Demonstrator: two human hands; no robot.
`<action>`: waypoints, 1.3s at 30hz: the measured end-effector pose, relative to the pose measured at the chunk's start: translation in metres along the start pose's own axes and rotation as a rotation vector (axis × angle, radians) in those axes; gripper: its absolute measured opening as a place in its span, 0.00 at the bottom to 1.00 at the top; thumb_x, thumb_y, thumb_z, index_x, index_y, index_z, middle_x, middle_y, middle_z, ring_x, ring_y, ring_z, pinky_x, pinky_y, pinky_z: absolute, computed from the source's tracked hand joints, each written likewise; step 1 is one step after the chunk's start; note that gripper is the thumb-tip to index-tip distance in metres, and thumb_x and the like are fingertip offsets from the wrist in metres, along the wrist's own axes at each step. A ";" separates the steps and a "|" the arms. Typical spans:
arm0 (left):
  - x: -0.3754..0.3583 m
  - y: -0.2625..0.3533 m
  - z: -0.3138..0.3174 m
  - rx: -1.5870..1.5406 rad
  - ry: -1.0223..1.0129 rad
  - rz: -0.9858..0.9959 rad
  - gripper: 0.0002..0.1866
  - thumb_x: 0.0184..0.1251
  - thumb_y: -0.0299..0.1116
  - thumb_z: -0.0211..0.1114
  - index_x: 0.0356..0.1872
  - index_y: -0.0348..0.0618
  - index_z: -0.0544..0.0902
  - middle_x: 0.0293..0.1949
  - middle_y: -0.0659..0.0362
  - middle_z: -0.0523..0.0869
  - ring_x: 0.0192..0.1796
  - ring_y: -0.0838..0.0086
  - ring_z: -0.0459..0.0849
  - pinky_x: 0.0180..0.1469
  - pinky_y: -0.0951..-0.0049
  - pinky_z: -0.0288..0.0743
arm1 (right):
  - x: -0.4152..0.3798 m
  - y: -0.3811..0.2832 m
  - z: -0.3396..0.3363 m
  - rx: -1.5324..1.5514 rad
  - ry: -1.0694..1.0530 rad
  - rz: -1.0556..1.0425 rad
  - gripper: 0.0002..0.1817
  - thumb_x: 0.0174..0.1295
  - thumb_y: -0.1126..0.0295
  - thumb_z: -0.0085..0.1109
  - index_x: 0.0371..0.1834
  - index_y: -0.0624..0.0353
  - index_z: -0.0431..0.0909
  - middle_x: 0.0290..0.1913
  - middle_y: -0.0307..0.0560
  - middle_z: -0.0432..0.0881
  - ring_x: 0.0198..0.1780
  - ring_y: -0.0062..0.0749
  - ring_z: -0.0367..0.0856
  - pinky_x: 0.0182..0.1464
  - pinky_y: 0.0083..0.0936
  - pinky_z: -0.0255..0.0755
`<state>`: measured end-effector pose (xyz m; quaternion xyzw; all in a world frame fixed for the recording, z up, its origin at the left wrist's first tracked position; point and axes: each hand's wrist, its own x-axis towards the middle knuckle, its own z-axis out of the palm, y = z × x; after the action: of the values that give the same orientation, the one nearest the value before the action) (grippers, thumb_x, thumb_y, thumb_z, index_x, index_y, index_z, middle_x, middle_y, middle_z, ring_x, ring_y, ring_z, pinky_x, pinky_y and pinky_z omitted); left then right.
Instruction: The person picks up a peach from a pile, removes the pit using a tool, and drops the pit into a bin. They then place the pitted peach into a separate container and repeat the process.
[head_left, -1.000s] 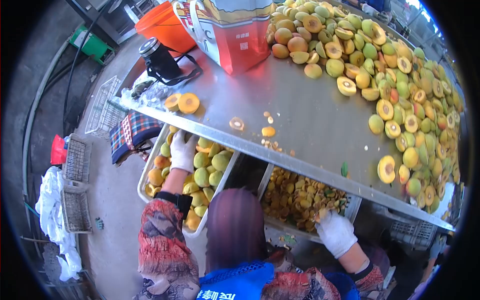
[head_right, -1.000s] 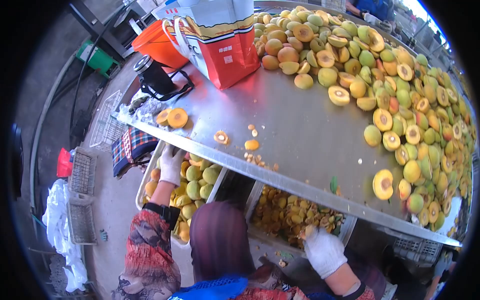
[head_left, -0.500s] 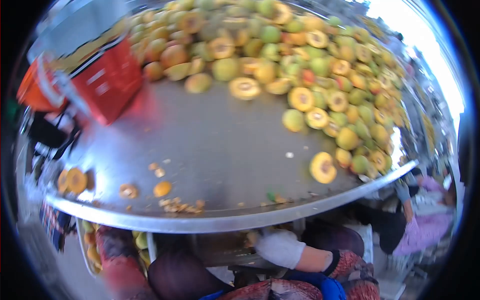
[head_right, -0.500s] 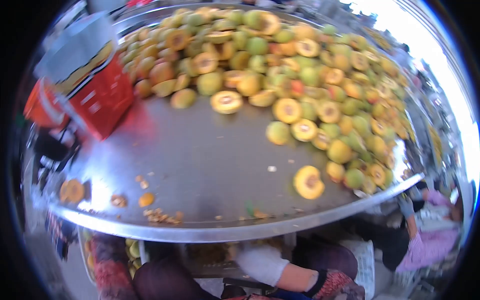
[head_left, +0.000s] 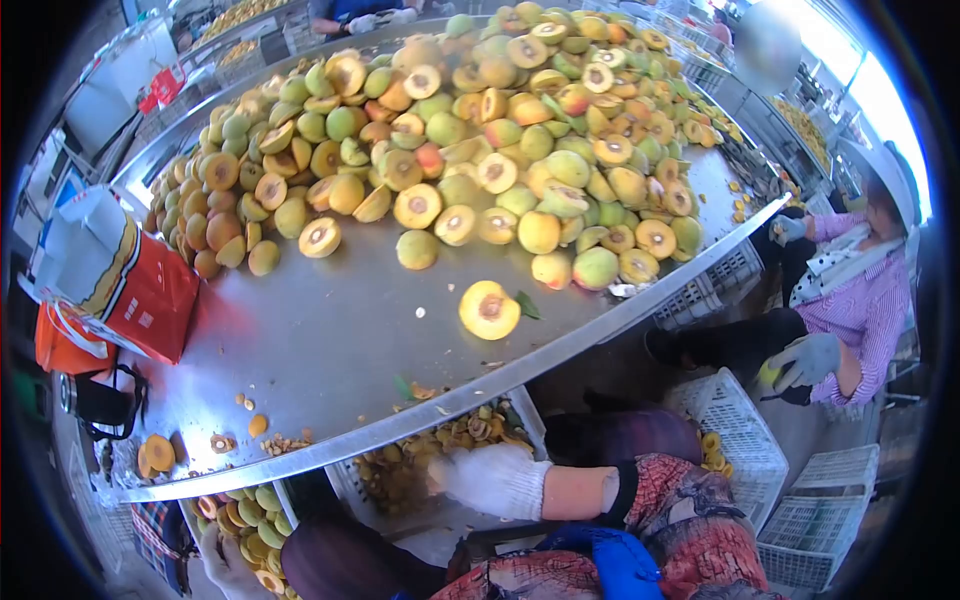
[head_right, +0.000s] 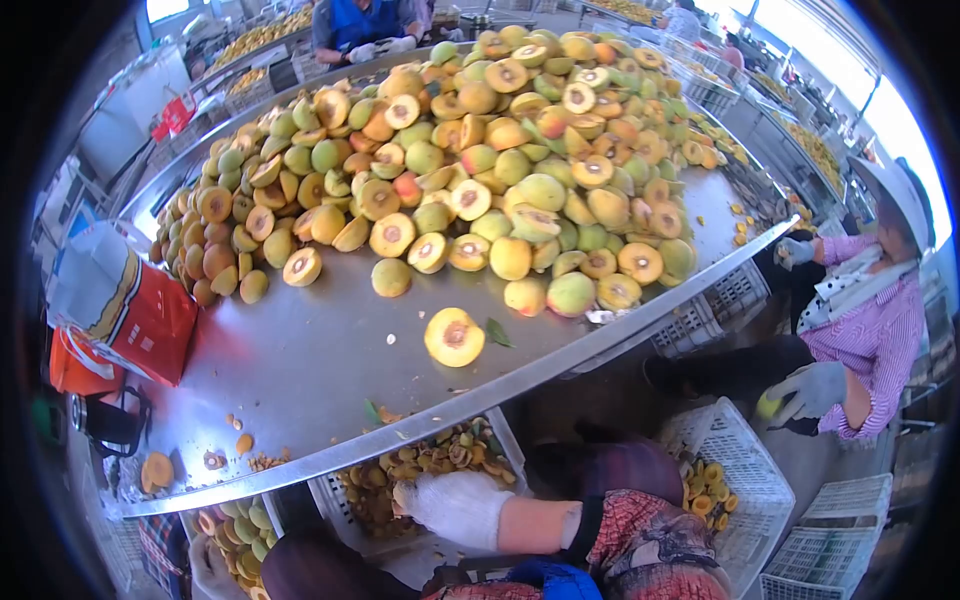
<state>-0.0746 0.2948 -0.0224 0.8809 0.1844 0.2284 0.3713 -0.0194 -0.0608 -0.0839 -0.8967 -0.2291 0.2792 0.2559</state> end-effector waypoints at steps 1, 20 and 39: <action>0.003 0.013 -0.001 0.049 -0.029 0.089 0.12 0.63 0.31 0.67 0.42 0.31 0.81 0.40 0.51 0.85 0.37 0.73 0.82 0.42 0.75 0.77 | -0.006 -0.001 -0.003 0.052 0.010 0.004 0.17 0.71 0.56 0.35 0.46 0.47 0.77 0.41 0.54 0.81 0.38 0.51 0.84 0.40 0.45 0.76; 0.014 0.244 0.337 0.293 -1.184 0.731 0.26 0.54 0.40 0.69 0.54 0.40 0.76 0.46 0.49 0.83 0.49 0.51 0.81 0.53 0.59 0.75 | -0.086 0.026 -0.048 0.227 0.203 -0.153 0.13 0.67 0.62 0.44 0.44 0.55 0.77 0.38 0.54 0.83 0.42 0.50 0.84 0.41 0.44 0.77; -0.065 0.224 0.218 -1.275 -0.733 -0.494 0.26 0.73 0.54 0.50 0.39 0.36 0.77 0.38 0.46 0.83 0.41 0.55 0.83 0.47 0.58 0.79 | -0.079 0.029 -0.055 0.314 0.791 -0.184 0.17 0.60 0.67 0.59 0.48 0.62 0.70 0.40 0.62 0.76 0.42 0.58 0.78 0.44 0.45 0.75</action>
<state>0.0239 -0.0088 -0.0095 0.4498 0.0739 -0.1052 0.8838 -0.0359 -0.1445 -0.0314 -0.8608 -0.1472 -0.0782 0.4809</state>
